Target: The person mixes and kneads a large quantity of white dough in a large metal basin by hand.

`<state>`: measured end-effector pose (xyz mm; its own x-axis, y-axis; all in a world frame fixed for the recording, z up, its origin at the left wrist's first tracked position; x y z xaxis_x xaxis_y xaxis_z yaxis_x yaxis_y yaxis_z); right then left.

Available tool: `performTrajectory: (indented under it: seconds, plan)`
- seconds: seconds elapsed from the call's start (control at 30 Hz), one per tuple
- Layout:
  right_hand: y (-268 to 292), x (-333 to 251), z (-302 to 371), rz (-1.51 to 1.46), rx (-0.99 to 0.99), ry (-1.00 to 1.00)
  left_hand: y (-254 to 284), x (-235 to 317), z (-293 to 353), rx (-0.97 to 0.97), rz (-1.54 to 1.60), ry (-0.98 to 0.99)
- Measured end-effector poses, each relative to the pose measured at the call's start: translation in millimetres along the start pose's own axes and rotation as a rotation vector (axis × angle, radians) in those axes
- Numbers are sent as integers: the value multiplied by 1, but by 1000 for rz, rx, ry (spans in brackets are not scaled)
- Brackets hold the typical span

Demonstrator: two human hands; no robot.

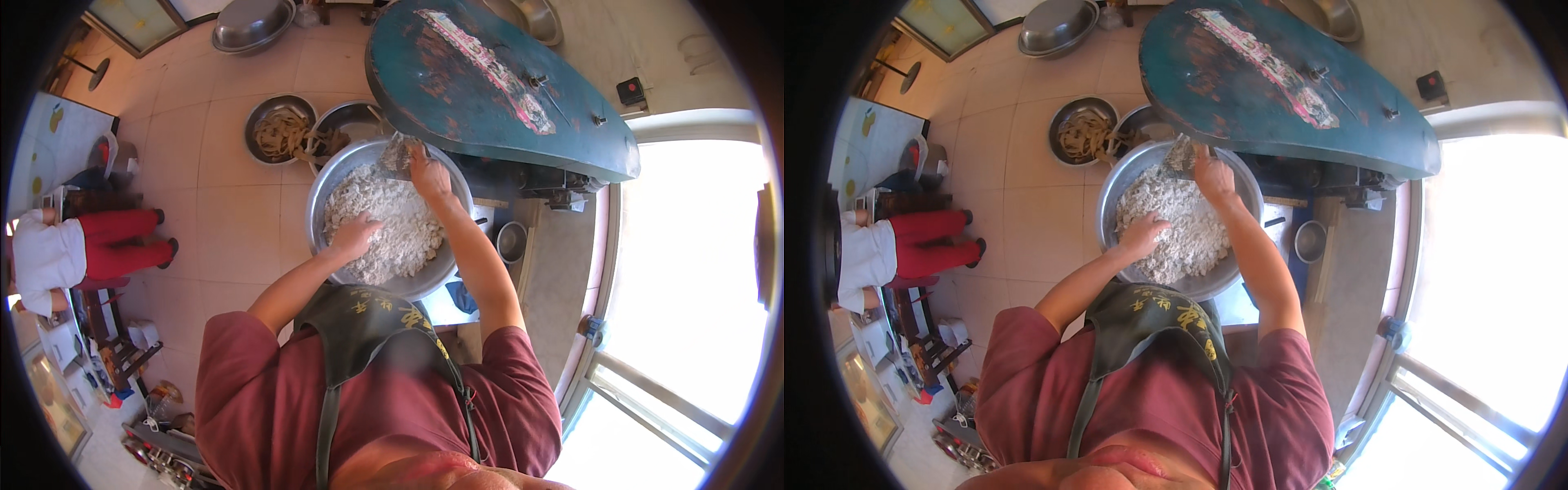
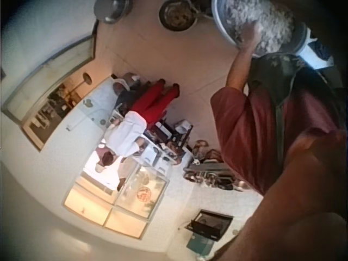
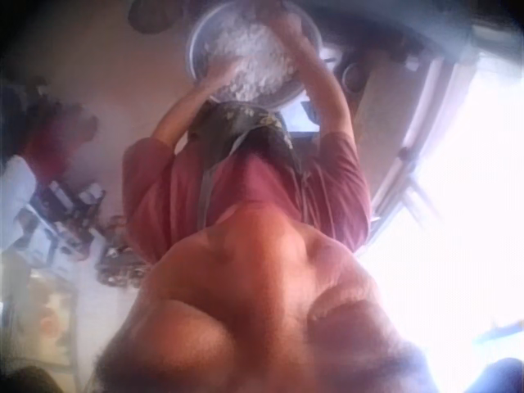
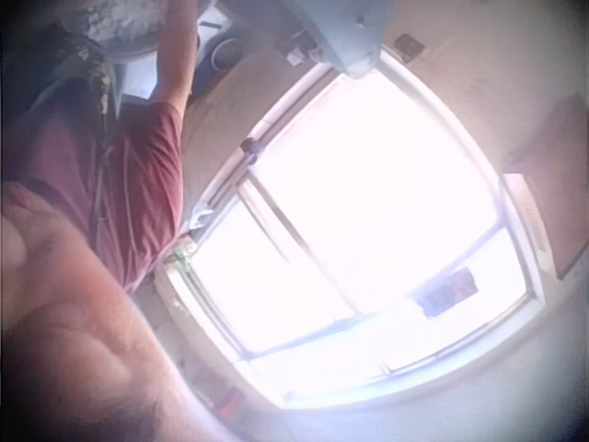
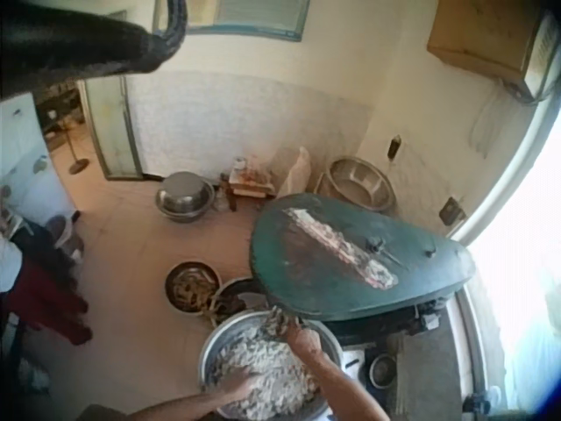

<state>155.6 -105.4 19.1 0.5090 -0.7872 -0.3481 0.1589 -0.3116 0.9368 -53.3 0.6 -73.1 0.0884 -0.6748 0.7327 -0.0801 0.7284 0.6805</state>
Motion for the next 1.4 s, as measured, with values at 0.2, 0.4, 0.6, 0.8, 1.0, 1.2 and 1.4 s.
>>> performTrajectory:
  seconds: [0.2, 0.4, 0.6, 0.8, 1.0, 1.2, 1.4]
  plan:
    - [20, -48, 42, 8, -135, 156, 17, 2, 7, 67, 49, 56]
    - [-10, -12, -19, 31, -58, -17, 6, 1, 2, 29, 54, 102]
    - [20, -3, 14, 126, -66, -3, -3, -12, 9, 117, 219, 83]
    - [11, -8, 1, -42, 9, -3, 12, -3, -10, 144, 367, 116]
    - [-2, -12, 20, 7, -98, 44, -3, -6, -13, 164, 336, 90]
    - [8, -17, 14, -46, -38, 50, 6, -6, -11, 156, 313, 103]
    - [-32, 23, -7, 19, -34, -67, -10, 11, -25, 92, 332, 57]
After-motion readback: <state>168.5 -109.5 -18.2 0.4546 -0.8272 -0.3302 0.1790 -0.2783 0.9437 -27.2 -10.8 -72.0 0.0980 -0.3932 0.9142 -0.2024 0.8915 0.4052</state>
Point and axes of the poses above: each hand's wrist, its own z-axis away from the middle knuckle, its own y-axis out of the back of the hand, x = y × z, the point moved 3 cm from there along -z, towards the middle knuckle, and after that the axes turned 12 degrees about x, right-handed, at the moved point
